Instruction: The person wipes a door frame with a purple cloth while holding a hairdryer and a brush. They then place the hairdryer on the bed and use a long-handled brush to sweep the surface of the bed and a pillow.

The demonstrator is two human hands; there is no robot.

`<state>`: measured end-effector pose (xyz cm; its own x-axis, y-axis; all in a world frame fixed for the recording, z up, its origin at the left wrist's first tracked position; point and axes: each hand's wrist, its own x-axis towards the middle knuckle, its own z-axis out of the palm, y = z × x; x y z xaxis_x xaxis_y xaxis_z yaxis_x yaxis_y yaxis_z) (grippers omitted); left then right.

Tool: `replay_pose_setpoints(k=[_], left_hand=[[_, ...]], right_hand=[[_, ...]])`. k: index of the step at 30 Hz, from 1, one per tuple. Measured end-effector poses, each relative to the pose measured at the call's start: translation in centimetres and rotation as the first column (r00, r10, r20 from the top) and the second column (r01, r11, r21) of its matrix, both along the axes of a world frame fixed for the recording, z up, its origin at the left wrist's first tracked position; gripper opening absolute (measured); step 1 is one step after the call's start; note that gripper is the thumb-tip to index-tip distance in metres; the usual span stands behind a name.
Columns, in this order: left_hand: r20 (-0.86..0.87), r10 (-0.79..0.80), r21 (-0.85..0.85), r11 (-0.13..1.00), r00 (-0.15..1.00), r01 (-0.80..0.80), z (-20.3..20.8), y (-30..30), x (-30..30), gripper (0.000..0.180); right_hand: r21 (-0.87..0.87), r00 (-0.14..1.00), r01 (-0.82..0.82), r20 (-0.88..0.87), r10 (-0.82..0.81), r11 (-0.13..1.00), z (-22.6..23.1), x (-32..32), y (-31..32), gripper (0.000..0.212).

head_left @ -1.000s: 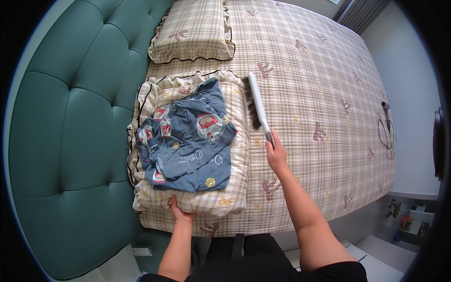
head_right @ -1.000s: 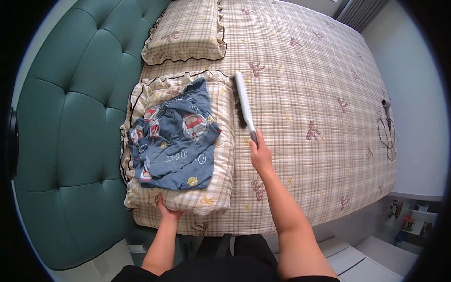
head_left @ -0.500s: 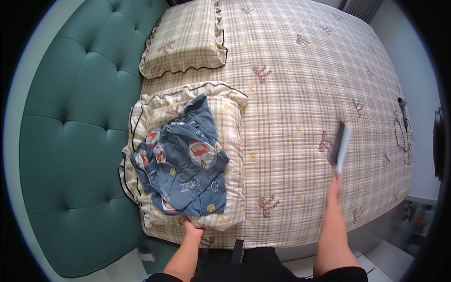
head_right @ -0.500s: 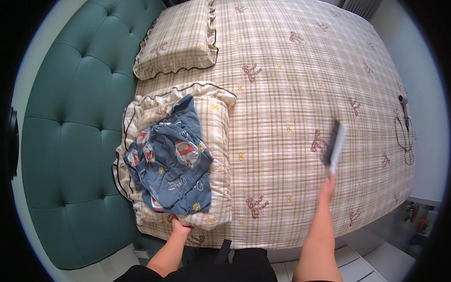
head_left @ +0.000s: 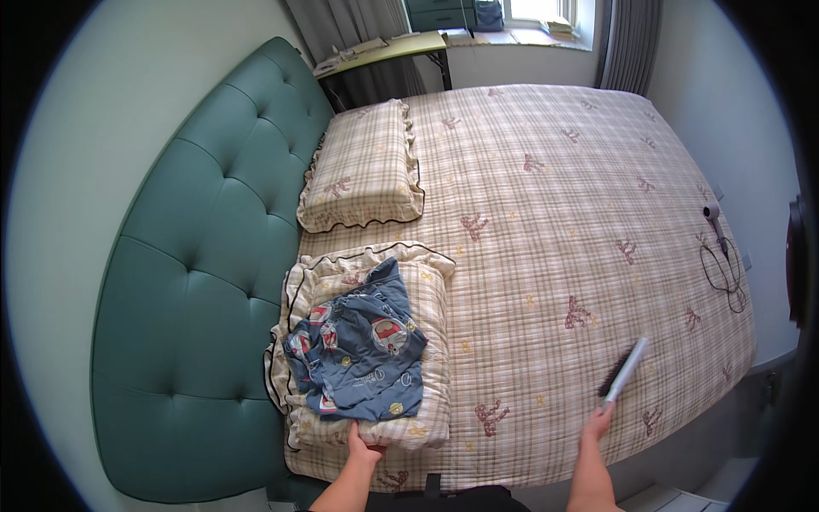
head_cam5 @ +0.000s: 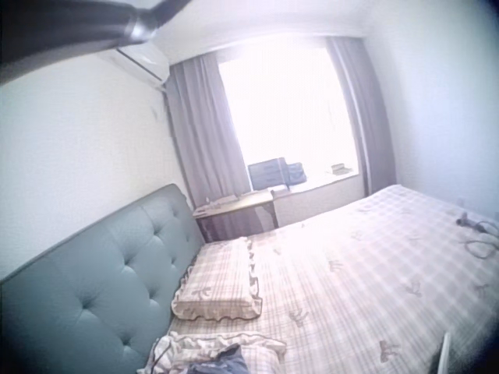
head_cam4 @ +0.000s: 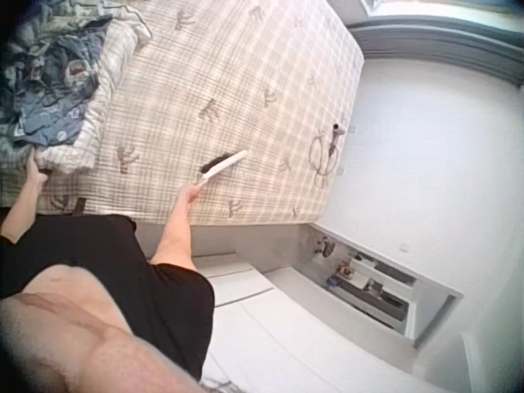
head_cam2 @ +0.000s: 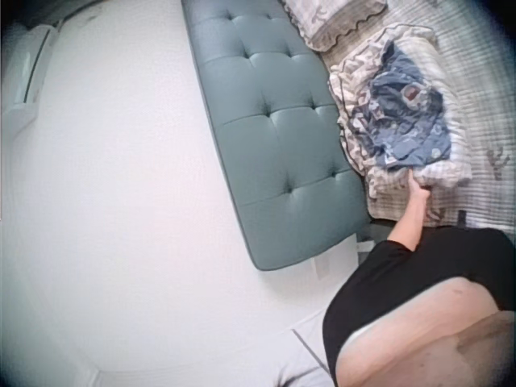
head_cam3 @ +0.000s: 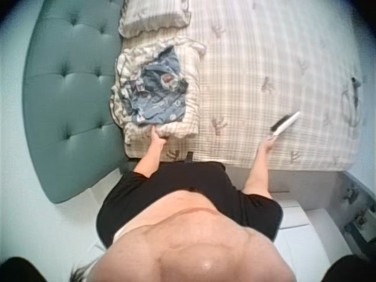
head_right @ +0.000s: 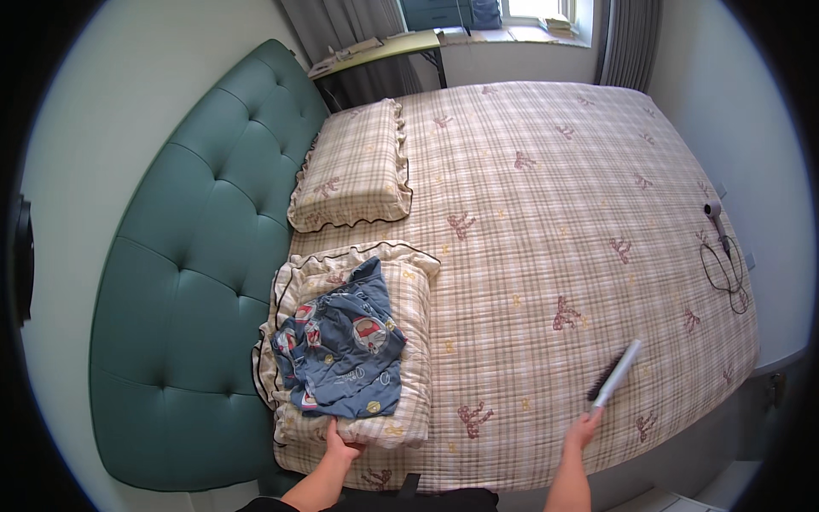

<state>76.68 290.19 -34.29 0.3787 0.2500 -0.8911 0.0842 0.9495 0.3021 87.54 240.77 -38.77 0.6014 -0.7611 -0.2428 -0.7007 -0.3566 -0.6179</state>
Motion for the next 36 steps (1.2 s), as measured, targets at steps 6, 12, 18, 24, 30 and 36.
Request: replay_pose_setpoints(k=[6, 12, 18, 24, 30, 36], left_hand=[[0.289, 0.073, 0.049, 0.995, 0.955, -0.091, 1.9, -1.1, 1.3, 0.039], [0.447, 0.088, -0.004, 0.995, 0.890, -0.097, 8.1, -0.6, 4.9, 0.039], [0.541, 0.039, 0.028, 0.998, 0.840, -0.065, 12.1, 1.9, 6.3, 0.036], [0.349, 0.082, -0.016, 0.997, 0.933, -0.082, 11.7, 2.2, 6.9, 0.027], [0.160, 0.058, -0.022, 0.998, 0.985, -0.055, 10.6, 3.6, 3.5, 0.030], [-0.028, -0.250, -0.097, 0.964, 0.968, 0.247, 2.8, 2.6, -3.2, 0.041]], right_hand=[[0.144, 0.661, -0.712, -0.193, 0.725, 0.687, 2.2, -8.4, 9.4, 0.058], [0.391, -0.139, -0.915, -0.083, 0.987, -0.096, 4.3, -16.6, 8.3, 0.055], [0.127, 0.142, -0.981, -0.021, 0.990, 0.144, 1.9, -12.8, 15.4, 0.047], [0.453, -0.488, -0.791, -0.062, 0.871, -0.411, 4.2, -17.7, 24.9, 0.049], [0.644, -0.389, -0.735, -0.144, 0.910, -0.213, 5.3, -16.5, 19.9, 0.045], [0.627, 0.670, -0.355, -0.347, 0.656, 0.694, 10.4, -8.5, 9.3, 0.014]])
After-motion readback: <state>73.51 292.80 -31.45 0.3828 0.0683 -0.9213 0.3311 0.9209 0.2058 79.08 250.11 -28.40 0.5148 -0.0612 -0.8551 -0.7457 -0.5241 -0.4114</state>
